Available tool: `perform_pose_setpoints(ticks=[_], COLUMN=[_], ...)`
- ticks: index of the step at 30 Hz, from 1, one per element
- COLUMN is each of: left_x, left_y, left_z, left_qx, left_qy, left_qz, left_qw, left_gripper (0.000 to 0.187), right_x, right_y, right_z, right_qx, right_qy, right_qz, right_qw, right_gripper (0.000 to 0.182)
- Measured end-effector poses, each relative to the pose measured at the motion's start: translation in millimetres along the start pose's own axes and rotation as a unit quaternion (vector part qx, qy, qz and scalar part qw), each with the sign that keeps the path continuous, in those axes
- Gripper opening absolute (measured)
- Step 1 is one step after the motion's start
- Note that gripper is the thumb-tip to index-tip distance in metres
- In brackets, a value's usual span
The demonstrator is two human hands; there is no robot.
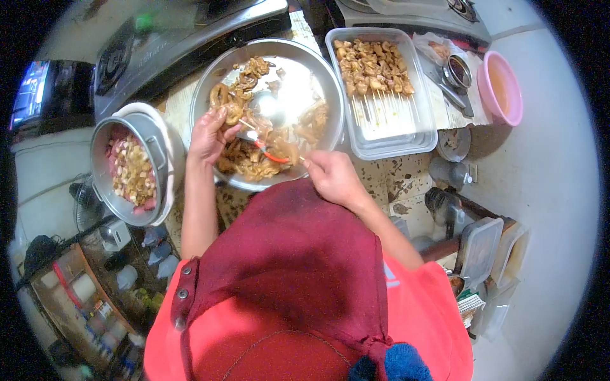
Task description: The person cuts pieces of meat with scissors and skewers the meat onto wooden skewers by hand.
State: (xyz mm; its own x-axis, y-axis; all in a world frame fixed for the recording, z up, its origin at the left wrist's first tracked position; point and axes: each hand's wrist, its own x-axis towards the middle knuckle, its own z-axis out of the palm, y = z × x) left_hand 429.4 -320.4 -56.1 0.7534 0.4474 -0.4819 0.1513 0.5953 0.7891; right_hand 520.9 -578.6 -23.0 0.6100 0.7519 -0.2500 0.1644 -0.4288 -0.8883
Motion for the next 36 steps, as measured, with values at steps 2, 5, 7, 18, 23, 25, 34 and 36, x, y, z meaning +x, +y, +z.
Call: perform_pose_setpoints(ticks=[2, 5, 7, 18, 23, 25, 34, 36], left_x=[4.6, 3.6, 1.2, 6.4, 7.0, 6.1, 1.0, 1.0], left_y=[-4.1, -0.5, 0.9, -38.1, -41.8, -39.2, -28.7, -28.6], left_z=[-10.4, -11.3, -8.2, 22.5, 24.4, 25.4, 36.2, 35.3], left_qx=[-0.015, -0.021, -0.023, -0.234, -0.209, -0.188, -0.099, -0.088], left_qy=[0.002, -0.027, -0.042, 0.117, 0.144, 0.151, 0.132, 0.122], left_qz=[-0.014, -0.038, -0.051, 0.094, 0.102, 0.097, 0.109, 0.111], left_qw=[1.000, 0.999, 0.998, 0.960, 0.962, 0.966, 0.980, 0.982], left_gripper=[0.017, 0.015, 0.015, 0.022, 0.022, 0.021, 0.019, 0.018], right_x=[0.2, 0.8, -0.5, 7.9, 7.9, 10.0, 20.6, 20.5], right_y=[7.2, 6.9, 3.4, 7.1, 5.6, 6.8, -0.1, -1.8], right_z=[1.9, 1.6, -1.3, 11.6, 13.3, 15.6, 25.7, 25.3], right_qx=[0.019, 0.036, 0.041, 0.067, 0.057, 0.041, 0.124, 0.120], right_qy=[0.001, -0.007, -0.020, -0.036, -0.044, -0.037, -0.040, -0.038], right_qz=[-0.011, -0.010, 0.003, -0.055, -0.034, -0.044, -0.031, -0.025], right_qw=[1.000, 0.999, 0.999, 0.996, 0.997, 0.997, 0.991, 0.992], right_gripper=[0.017, 0.017, 0.017, 0.020, 0.020, 0.020, 0.022, 0.023])
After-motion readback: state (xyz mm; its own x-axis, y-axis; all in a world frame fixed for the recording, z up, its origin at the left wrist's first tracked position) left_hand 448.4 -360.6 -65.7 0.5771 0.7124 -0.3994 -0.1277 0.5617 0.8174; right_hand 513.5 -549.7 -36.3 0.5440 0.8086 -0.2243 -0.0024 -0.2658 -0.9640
